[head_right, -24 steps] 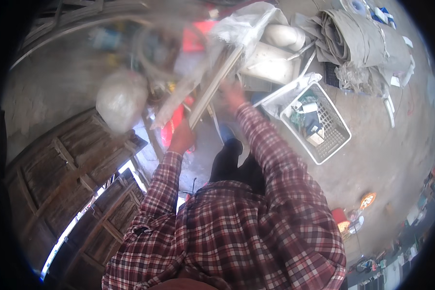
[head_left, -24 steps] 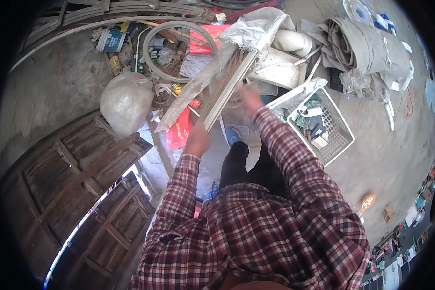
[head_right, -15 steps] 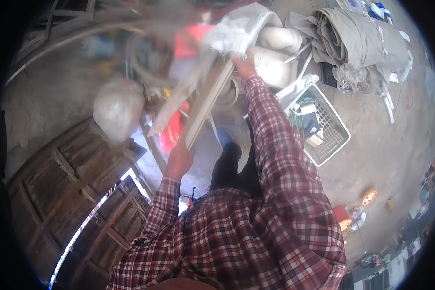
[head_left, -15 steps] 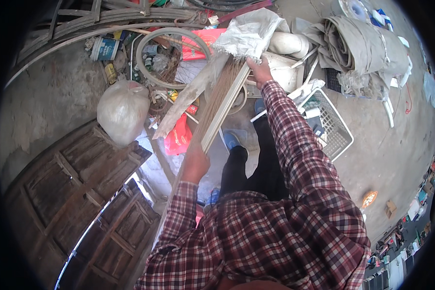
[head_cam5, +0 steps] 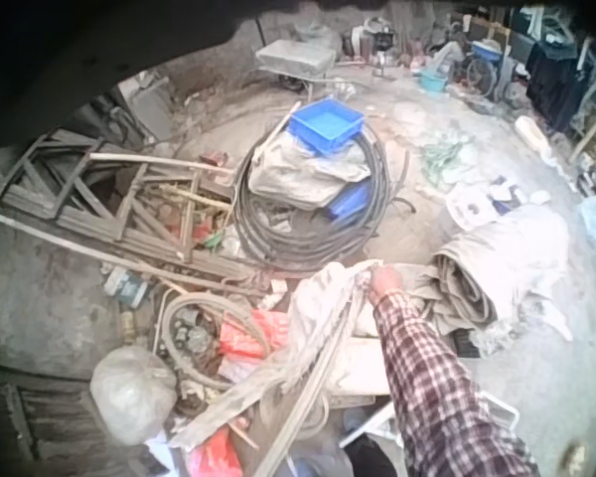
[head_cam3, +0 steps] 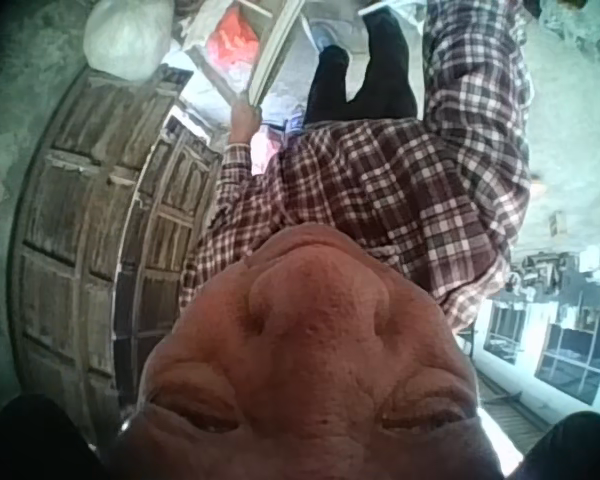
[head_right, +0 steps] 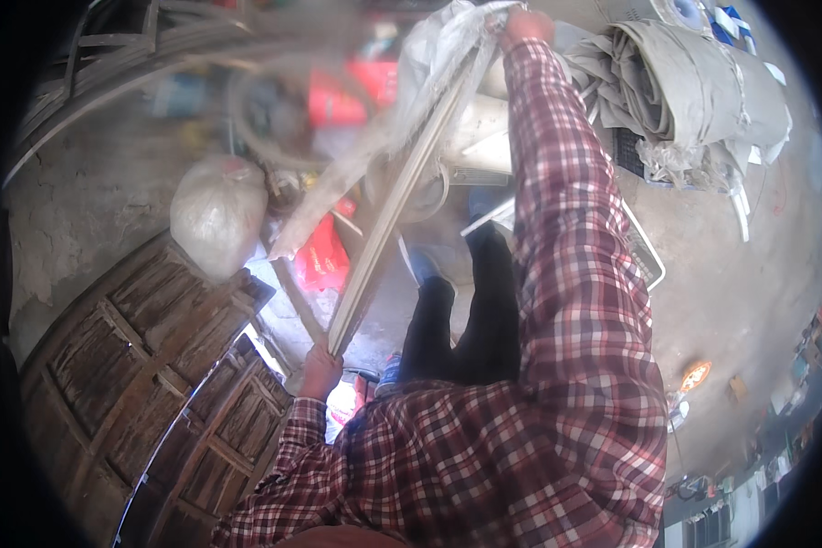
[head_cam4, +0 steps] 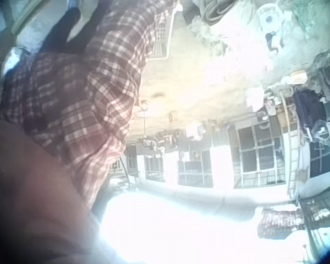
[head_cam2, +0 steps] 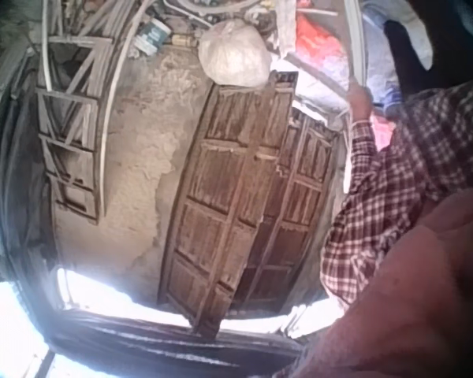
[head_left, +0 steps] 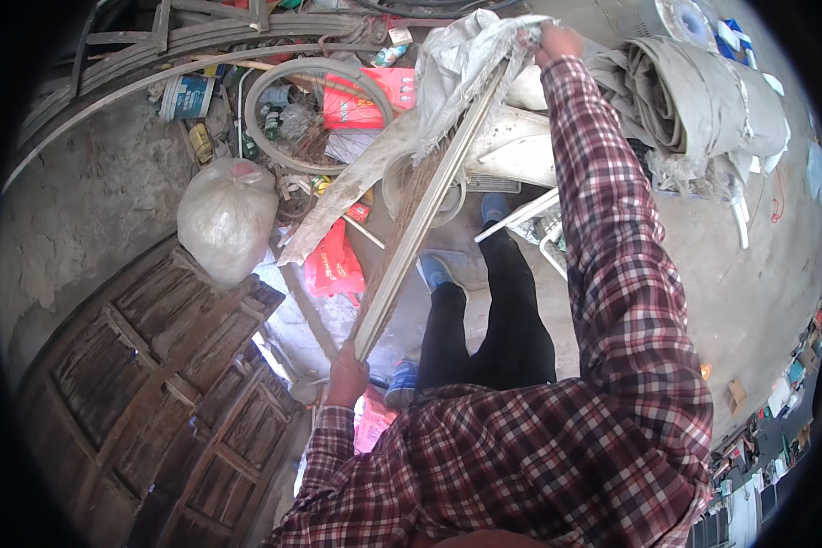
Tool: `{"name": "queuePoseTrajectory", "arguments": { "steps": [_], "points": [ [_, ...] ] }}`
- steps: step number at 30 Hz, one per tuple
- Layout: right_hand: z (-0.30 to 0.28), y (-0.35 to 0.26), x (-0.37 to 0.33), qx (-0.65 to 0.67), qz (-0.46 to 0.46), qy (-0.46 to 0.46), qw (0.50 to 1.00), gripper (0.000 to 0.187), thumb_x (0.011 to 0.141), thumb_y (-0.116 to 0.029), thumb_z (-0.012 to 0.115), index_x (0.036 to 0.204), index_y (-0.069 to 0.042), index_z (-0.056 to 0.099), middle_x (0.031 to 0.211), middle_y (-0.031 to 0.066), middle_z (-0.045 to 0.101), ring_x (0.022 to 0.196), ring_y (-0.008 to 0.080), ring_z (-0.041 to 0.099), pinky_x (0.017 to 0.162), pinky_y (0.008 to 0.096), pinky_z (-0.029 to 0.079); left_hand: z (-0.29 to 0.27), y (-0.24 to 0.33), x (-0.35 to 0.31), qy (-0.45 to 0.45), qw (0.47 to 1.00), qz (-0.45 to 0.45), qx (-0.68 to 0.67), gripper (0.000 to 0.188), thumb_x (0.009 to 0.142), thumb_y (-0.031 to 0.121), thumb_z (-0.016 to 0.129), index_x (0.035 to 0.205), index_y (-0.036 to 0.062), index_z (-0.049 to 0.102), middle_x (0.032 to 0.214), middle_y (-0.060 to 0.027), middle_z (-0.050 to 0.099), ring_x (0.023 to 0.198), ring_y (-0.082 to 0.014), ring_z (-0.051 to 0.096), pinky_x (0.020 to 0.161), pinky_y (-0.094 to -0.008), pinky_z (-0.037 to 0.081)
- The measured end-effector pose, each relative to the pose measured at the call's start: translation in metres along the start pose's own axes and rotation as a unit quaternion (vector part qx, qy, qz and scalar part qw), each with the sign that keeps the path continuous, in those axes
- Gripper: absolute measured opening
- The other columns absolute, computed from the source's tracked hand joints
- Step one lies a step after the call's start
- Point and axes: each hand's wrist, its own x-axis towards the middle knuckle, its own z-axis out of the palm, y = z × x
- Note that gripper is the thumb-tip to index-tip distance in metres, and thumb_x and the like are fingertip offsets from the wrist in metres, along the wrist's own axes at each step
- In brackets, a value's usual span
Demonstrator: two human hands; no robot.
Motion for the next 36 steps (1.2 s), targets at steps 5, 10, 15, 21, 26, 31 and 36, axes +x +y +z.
{"name": "queuePoseTrajectory", "arguments": {
  "steps": [5,10,15,21,26,31,36],
  "points": [
    [0.039,0.013,0.008,-0.366,-0.160,-0.029,0.916,0.035,0.087,-0.029,0.065,0.113,-0.006,0.062,0.107,0.0147,0.066,0.101,0.0305,0.063,0.085,0.0418,0.049,0.002,0.005,-0.002,-0.014,0.999,-0.036,-0.005,0.034,0.078,0.006,0.058,0.110,0.0009,0.050,0.087,-0.0312,0.058,0.085,-0.0508,0.056,0.075,-0.0559,0.046],
    [0.056,0.028,-0.048,0.088,-0.038,-0.227,0.969,0.069,0.088,-0.029,0.066,0.137,0.008,0.036,0.139,0.0215,0.045,0.126,0.0303,0.046,0.106,0.0384,0.035,0.008,0.007,-0.004,-0.050,0.998,-0.031,-0.021,0.025,0.080,0.010,0.060,0.103,0.0000,0.055,0.086,-0.0296,0.059,0.083,-0.0501,0.057,0.072,-0.0560,0.046],
    [0.043,0.033,-0.064,0.232,0.146,-0.217,0.937,0.061,0.092,-0.036,0.063,0.138,-0.001,0.041,0.134,0.0144,0.050,0.121,0.0299,0.049,0.106,0.0515,0.036,0.016,-0.007,0.004,-0.078,0.996,-0.006,-0.048,0.031,0.084,0.017,0.062,0.110,0.0012,0.056,0.089,-0.0283,0.063,0.086,-0.0479,0.059,0.074,-0.0523,0.048],
    [0.048,0.033,-0.044,0.105,0.058,-0.179,0.977,0.057,0.079,-0.031,0.073,0.119,0.007,0.057,0.115,0.0177,0.063,0.104,0.0273,0.061,0.094,0.0376,0.047,0.015,-0.023,0.001,-0.099,0.993,-0.006,-0.057,0.037,0.082,0.015,0.062,0.114,-0.0007,0.053,0.090,-0.0299,0.059,0.088,-0.0485,0.057,0.077,-0.0543,0.046],
    [0.045,0.022,-0.040,-0.243,-0.219,-0.124,0.937,0.047,0.078,-0.034,0.066,0.108,0.003,0.066,0.107,0.0212,0.067,0.104,0.0296,0.064,0.094,0.0382,0.047,0.014,-0.023,-0.004,-0.091,0.996,0.005,0.007,0.037,0.081,0.012,0.061,0.115,-0.0003,0.053,0.090,-0.0287,0.060,0.086,-0.0487,0.057,0.075,-0.0534,0.047],
    [0.056,0.038,-0.012,-0.370,-0.257,-0.088,0.888,0.035,0.079,-0.030,0.057,0.102,-0.006,0.070,0.101,0.0192,0.068,0.094,0.0347,0.066,0.090,0.0433,0.049,0.022,-0.028,-0.003,-0.053,0.998,0.036,0.012,0.031,0.081,0.012,0.062,0.109,0.0012,0.057,0.089,-0.0268,0.063,0.083,-0.0466,0.060,0.074,-0.0514,0.049],
    [0.055,0.090,-0.034,-0.506,-0.319,-0.312,0.738,0.035,0.079,-0.012,0.067,0.114,-0.010,0.063,0.099,0.0166,0.069,0.082,0.0377,0.066,0.079,0.0575,0.052,0.035,-0.049,0.008,-0.056,0.998,0.012,-0.017,0.041,0.080,0.010,0.060,0.119,0.0040,0.050,0.088,-0.0301,0.060,0.086,-0.0490,0.058,0.074,-0.0555,0.046]
  ]
}}
